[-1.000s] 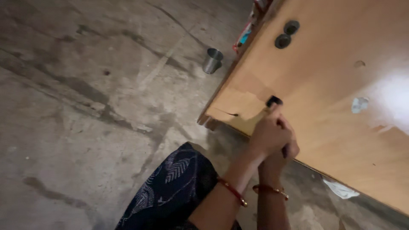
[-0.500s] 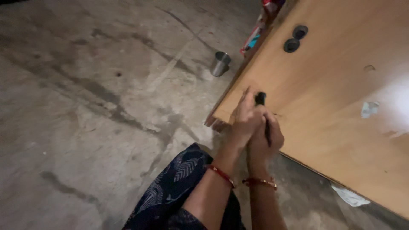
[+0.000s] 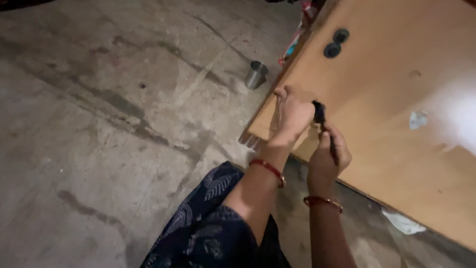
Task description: The person applies a yellow liquid to a wooden furniture surface using a brush. They repeatedly dip the brush into a white container and spread the liquid across the surface in horizontal strokes.
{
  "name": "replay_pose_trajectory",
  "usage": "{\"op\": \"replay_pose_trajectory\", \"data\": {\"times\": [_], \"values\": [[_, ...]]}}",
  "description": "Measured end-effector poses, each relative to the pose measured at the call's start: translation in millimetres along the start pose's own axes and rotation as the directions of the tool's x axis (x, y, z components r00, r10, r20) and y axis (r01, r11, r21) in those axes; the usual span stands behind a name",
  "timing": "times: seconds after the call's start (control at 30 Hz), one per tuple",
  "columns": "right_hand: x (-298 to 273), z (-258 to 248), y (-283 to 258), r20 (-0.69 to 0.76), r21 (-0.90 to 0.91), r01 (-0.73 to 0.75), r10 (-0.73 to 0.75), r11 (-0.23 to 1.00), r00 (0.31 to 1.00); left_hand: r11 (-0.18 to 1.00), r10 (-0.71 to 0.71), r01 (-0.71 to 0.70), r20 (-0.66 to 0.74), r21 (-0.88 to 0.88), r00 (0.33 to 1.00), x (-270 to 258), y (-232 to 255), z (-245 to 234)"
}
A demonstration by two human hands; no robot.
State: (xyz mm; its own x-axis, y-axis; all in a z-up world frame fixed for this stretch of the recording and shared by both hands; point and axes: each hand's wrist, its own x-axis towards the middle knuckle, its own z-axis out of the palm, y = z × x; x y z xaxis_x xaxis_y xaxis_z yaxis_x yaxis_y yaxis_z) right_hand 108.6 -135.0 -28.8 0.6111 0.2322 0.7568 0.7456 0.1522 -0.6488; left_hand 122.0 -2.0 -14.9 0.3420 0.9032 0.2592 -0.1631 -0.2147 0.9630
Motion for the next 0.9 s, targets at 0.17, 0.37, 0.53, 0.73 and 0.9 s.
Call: {"op": "replay_pose_trajectory", "data": {"times": [0.17,0.37,0.53,0.73,0.9], "values": [[0,-1,-22,-0.022,0.005,-0.054,0.054,0.999,0.998,0.990,-0.082,0.083,-0.014,0.112,0.997,18,8,12],[6,19,-17,0.202,0.077,-0.045,0.029,0.996,0.979,0.979,-0.162,0.155,0.040,0.130,0.986,18,11,4],[5,0,-12,0.094,0.075,-0.106,0.099,0.992,0.991,0.961,-0.088,0.081,0.018,0.264,0.996,30,-1,22],[-3,-34,-18,-0.019,0.133,-0.153,0.157,0.979,0.987,0.957,-0.123,0.124,-0.023,0.261,0.992,1,24,6],[-2,-19,-21,0.194,0.161,-0.082,0.050,0.984,0.980,0.941,-0.245,0.215,0.087,0.260,0.966,-15,50,-28]]}}
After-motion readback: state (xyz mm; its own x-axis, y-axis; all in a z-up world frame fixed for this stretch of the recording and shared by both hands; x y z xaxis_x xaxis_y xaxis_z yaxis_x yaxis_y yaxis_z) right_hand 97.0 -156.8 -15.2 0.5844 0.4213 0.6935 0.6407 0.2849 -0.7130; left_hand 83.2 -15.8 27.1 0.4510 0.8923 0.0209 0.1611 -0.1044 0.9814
